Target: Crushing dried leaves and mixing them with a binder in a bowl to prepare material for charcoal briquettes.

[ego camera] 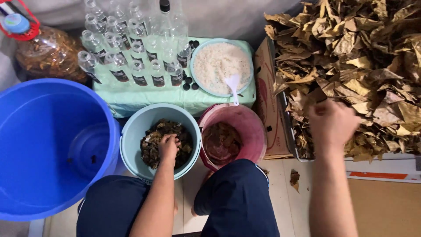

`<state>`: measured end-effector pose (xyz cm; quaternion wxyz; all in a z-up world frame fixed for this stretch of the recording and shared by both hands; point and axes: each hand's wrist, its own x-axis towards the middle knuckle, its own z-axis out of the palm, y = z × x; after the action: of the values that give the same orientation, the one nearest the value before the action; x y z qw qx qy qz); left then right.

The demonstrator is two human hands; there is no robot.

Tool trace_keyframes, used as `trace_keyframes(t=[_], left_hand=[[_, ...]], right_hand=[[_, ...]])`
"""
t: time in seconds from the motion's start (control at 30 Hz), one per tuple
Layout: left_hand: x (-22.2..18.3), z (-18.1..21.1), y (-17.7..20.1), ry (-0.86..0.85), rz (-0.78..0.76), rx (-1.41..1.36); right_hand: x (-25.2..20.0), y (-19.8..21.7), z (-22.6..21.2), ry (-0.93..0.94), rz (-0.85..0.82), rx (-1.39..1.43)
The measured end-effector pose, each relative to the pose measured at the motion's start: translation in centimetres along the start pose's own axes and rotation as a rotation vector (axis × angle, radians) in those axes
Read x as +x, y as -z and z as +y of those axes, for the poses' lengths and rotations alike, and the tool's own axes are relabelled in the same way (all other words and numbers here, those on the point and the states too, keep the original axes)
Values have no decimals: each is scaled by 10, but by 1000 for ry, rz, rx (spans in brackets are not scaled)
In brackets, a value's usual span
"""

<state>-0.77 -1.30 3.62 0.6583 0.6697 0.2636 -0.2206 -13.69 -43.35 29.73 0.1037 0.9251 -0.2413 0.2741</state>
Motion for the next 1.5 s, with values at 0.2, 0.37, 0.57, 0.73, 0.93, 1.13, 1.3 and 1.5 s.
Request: trace_keyframes(t=[0.2,0.37,0.57,0.73,0.93,1.13,1.3,1.5], left_hand=[[4,-1,1,26,64,-72],[9,-5,4,8,65,-95],[0,0,3,25,73,-77],[5,-2,2,24,79,-70],[-7,9,-1,59,75,-42],[-8,5,-4,-51,-6,22],[-77,78,-14,-110,-274,-149],[-68,73,-15,-19,-527,-594]], right_hand=[[-8,-17,97,34,47,-543],[-1,-18,116,127,39,-629],[0,-2,108,161,94,-587],[3,2,98,168,67,-507],[2,16,40,176,25,-146],[-7,6,-74,212,-93,60],[-22,20,-228,219,-577,303],[-70,-53,-334,451,-774,399]])
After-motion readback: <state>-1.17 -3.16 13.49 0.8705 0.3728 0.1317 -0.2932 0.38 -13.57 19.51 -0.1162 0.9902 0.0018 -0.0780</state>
